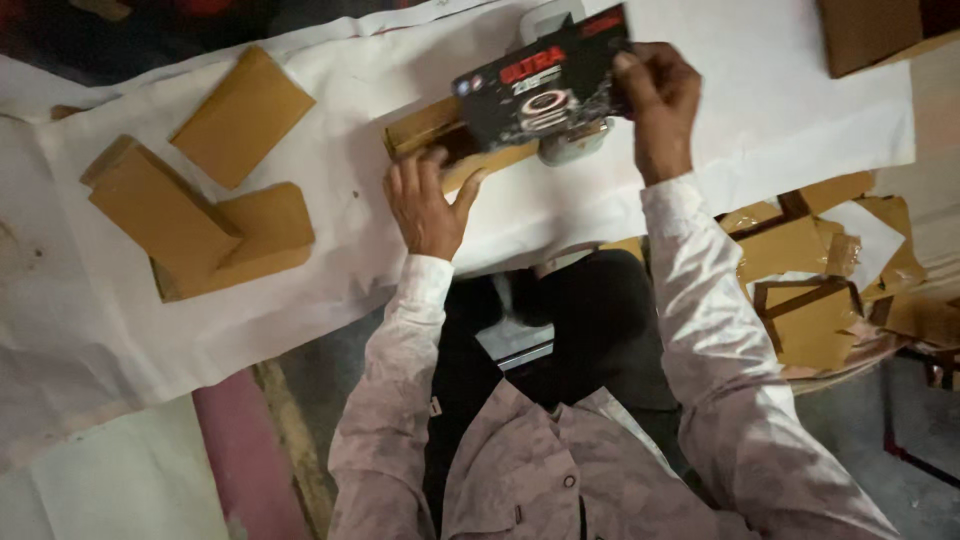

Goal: The person assembles small cardboard boxes, places packaged items inside, and seals them with packing tape using a tape dispenser. The person repeats this process for multiple boxes on a white-covered table.

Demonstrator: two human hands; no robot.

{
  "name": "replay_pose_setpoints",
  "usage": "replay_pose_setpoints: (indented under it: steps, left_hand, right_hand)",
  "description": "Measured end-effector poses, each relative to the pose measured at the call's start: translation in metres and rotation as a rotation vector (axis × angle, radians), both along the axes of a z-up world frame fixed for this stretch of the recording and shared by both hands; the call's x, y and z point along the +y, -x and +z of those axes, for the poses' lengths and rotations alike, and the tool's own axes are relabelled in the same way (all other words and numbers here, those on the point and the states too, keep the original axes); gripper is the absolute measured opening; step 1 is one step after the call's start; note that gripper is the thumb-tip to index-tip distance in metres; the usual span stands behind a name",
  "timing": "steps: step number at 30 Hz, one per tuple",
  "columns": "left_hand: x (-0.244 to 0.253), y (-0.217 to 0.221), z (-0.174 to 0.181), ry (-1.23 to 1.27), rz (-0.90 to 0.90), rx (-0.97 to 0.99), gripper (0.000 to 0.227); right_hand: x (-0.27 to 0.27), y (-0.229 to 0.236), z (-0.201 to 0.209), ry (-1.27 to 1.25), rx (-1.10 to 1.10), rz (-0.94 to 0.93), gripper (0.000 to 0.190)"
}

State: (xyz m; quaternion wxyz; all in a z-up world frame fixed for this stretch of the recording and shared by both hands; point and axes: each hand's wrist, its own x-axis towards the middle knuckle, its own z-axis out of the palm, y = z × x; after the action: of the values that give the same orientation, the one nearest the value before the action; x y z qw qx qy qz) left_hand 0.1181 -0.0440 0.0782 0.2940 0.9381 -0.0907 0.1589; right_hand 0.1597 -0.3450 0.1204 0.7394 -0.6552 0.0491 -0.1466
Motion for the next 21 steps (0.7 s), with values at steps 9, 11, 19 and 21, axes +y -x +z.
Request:
replay_pose_setpoints:
  steps: [9,11,19,21]
  left_hand:
    - [0.030,-0.057,-0.021,-0.071,-0.101,0.419,0.118]
    - [0.031,-0.066,-0.017,-0.085,-0.196,0.198,0.132]
    - [0.037,-0.073,-0.020,0.013,-0.283,0.179,0.142]
    - [0.040,-0.070,-0.020,0.042,-0.280,0.196,0.137]
  right_hand:
    - [0.021,0.034,0.003,0.017,-0.230,-0.165,0.029]
    - [0.033,0.045,-0.004,0.022,-0.196,-0.145,0.030]
    - [0.083,0.033,-0.046,0.319,0.092,-0.071,0.026]
    - [0.104,0.007,-0.061,0.252,0.104,-0.038,0.022]
